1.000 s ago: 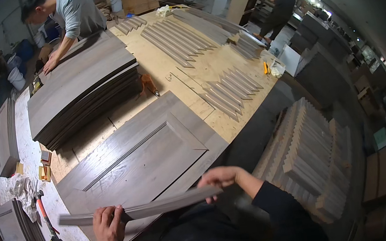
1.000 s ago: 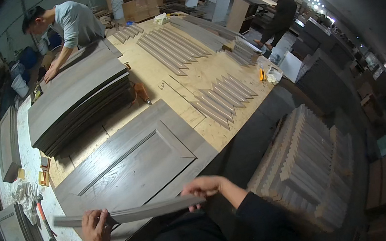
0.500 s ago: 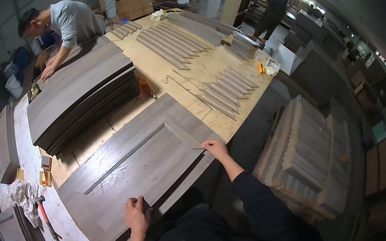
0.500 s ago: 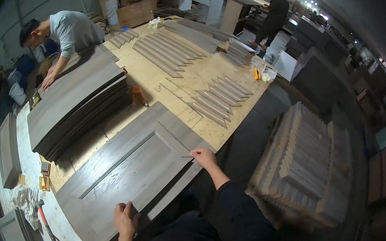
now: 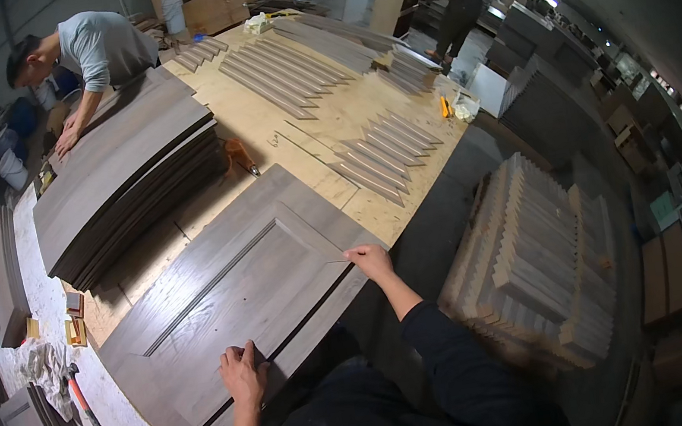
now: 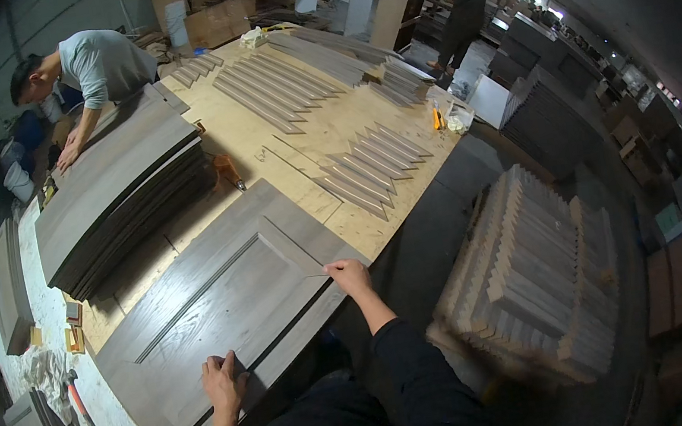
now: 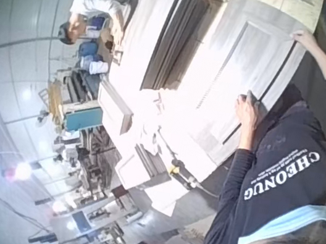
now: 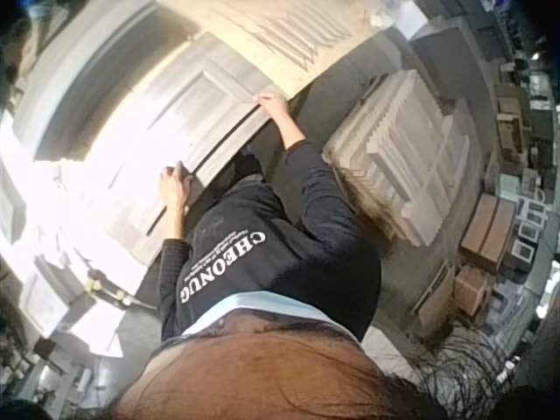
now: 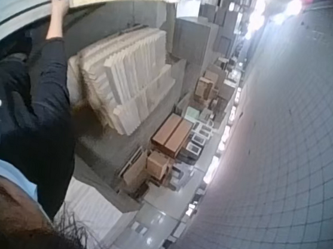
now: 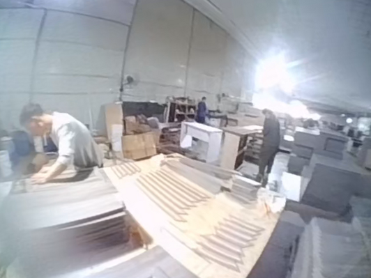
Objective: Assembling wood furniture panels using a pneumatic nail gun and adhesive.
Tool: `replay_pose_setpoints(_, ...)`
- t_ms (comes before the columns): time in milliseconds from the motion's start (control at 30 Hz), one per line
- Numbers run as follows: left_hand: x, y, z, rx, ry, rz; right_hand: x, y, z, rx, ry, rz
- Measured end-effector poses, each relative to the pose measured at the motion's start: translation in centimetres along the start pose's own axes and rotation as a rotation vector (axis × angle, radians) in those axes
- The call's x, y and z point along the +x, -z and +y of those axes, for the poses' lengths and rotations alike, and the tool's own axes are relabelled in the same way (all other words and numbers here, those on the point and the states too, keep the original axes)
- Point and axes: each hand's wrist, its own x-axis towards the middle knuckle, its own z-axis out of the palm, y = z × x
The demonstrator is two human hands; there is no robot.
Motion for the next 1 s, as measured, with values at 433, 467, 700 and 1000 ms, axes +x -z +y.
replay_pose_setpoints(433, 0.1, -0.4, -0.2, -0.022, 0.002, 0.078, -0.9, -0.3, 0.1, 0.082, 0.054, 0.056)
replay_pose_setpoints(467, 0.1, -0.5, -0.3, -0.023, 0.001, 0.078, -0.9, -0.3, -0.2, 0.068, 0.038, 0.067)
replay_pose_setpoints(700, -0.6, -0.9, -0.9, 0.006, 0.002, 0.068, 0.1, -0.2, 0.5, 0.03, 0.123, 0.003)
replay_pose_setpoints(1000, -2.8, 0.5, 1.7, -0.236, 0.299, 0.322, 9.5, 7.4, 4.7, -0.181, 0.072, 0.472)
